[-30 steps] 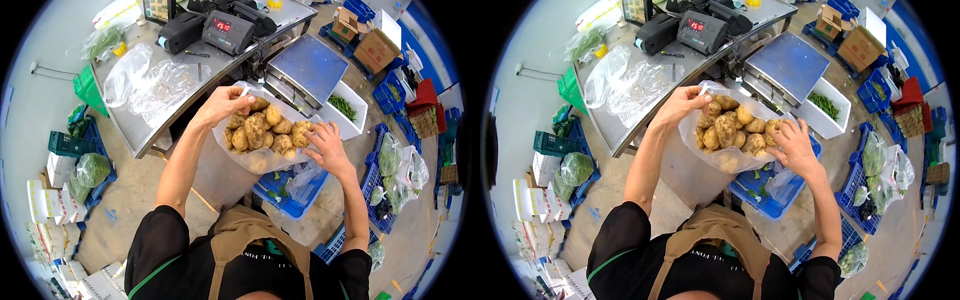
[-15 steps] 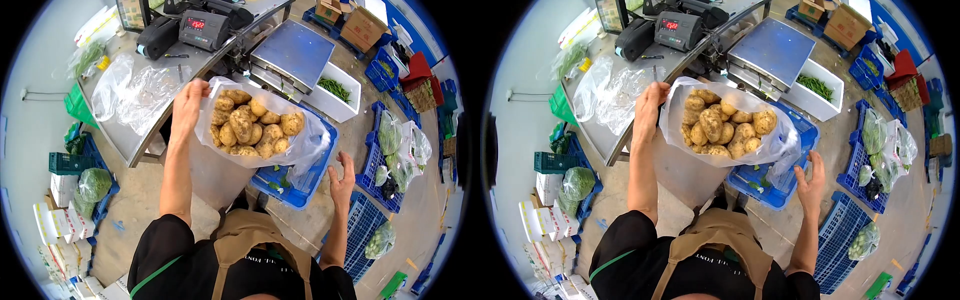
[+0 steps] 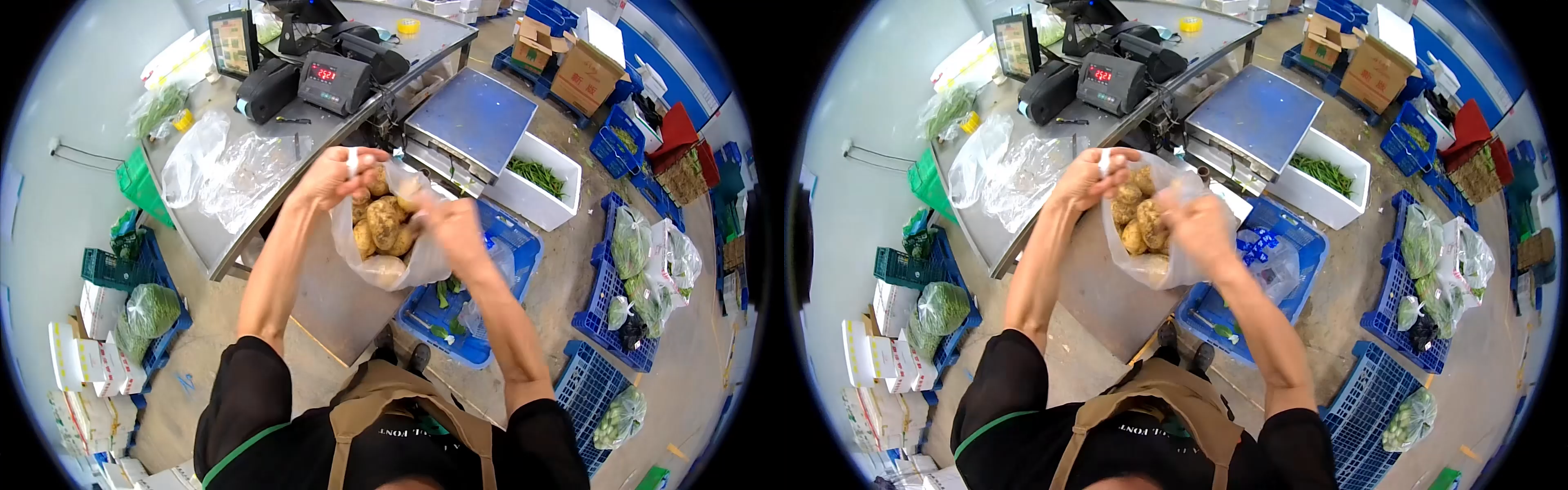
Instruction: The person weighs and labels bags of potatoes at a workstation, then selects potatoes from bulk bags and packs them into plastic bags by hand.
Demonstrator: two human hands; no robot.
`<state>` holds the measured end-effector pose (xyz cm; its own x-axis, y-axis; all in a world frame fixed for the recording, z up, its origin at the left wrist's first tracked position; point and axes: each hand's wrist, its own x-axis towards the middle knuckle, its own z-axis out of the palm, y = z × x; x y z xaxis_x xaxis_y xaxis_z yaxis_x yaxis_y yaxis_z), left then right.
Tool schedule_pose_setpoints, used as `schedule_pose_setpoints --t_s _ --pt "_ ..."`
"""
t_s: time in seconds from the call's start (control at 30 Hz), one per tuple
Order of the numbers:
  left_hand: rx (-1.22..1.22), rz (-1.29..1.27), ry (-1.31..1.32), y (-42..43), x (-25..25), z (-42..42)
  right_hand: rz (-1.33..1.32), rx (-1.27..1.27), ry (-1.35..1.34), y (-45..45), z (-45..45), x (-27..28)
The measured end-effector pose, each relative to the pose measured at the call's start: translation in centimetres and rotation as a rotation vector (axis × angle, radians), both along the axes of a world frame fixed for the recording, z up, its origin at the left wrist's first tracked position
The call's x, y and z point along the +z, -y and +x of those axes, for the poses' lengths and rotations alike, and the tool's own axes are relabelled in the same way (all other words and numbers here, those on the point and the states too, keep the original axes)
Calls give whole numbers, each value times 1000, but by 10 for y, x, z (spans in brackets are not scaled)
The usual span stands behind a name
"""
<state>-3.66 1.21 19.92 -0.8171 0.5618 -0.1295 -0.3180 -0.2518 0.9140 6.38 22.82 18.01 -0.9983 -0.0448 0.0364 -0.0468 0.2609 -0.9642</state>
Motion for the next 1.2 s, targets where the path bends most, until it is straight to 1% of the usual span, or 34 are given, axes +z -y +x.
schedule_pose_setpoints --t_s 0.03,0.07,0.1,0.13,0.17,0.2,0.23,0.27,0.3,0.37,0.4,0.47,0.5,0.53,0.57,0.6,0.63,0.67,0.7,0.73,0.77,0.8,0.83,0.9,0.93,0.97,1.0,1.03,1.07,1.1,1.13,1.17,1.2 --pt "27 -83 -20 -7 2 0 -100 150 40 21 6 16" --pt "3 -181 -75 -8 4 0 -27 144 41 18 -7 12" --pt "-14 -268 -117 -9 4 2 25 133 -40 13 -18 11" --pt "-80 -310 -119 -4 4 2 79 117 -120 9 -28 12" --pt "-135 -362 -95 -2 5 5 95 95 -285 8 -37 13" --pt "-187 -403 -208 -6 -4 8 104 73 -442 8 -41 14" --pt "-238 -451 -333 -13 -5 9 157 197 -408 4 -49 12" --pt "-225 -444 -269 -19 -3 16 170 249 -399 9 -60 4" --pt "-237 -413 -260 -24 -28 11 184 301 -389 14 -69 -4" --pt "-130 -141 -82 -26 -38 15 -20 360 -188 17 -91 -9" --pt "-127 -98 -55 -27 -40 15 -119 387 -75 18 -97 -11" --pt "-127 -15 2 -26 -42 13 -241 517 27 25 -103 -17" --pt "-144 -33 23 -24 -39 10 -300 581 78 27 -106 -19" --pt "-164 -51 46 -20 -36 8 -330 514 87 29 -105 -22" --pt "-185 -69 65 -17 -34 3 -276 462 77 25 -107 -27" --pt "-126 -134 137 -16 -39 -5 -220 408 65 16 -111 -36" --pt "-53 -204 197 -12 -45 -17 -163 352 61 7 -113 -51" --pt "29 -154 296 -7 -56 -28 -206 201 54 0 -116 -89" --pt "110 -105 387 2 -74 -44 -444 121 112 -11 -111 -120" --pt "218 -69 522 16 -121 -68 -683 33 171 -20 -94 -141" --pt "325 -34 663 30 -171 -85 -756 -186 156 -16 -65 -145" --pt "277 153 729 36 -194 -86 -876 -312 211 -12 -50 -159" --pt "509 -74 808 26 -189 -86 -997 -447 251 -7 -35 -169" --pt "404 111 828 23 -188 -86 -755 -313 324 -28 -22 -177" --pt "381 116 806 20 -164 -80 -515 -196 390 -38 -18 -170" --pt "249 127 706 25 -150 -82 -284 -72 426 -40 -30 -154" --pt "124 227 705 23 -137 -84 -70 72 371 -34 -35 -122" --pt "2 331 707 20 -127 -82 41 105 341 -30 -38 -107" --pt "5 395 727 11 -114 -78 152 138 302 -26 -43 -98" --pt "77 393 723 4 -111 -79 262 171 260 -22 -47 -86" --pt "149 390 719 -1 -109 -80 133 119 256 -19 -47 -69" --pt "223 389 720 -7 -109 -80 110 107 179 -16 -48 -70" --pt "329 409 809 -12 -117 -86 86 93 103 -10 -47 -72"
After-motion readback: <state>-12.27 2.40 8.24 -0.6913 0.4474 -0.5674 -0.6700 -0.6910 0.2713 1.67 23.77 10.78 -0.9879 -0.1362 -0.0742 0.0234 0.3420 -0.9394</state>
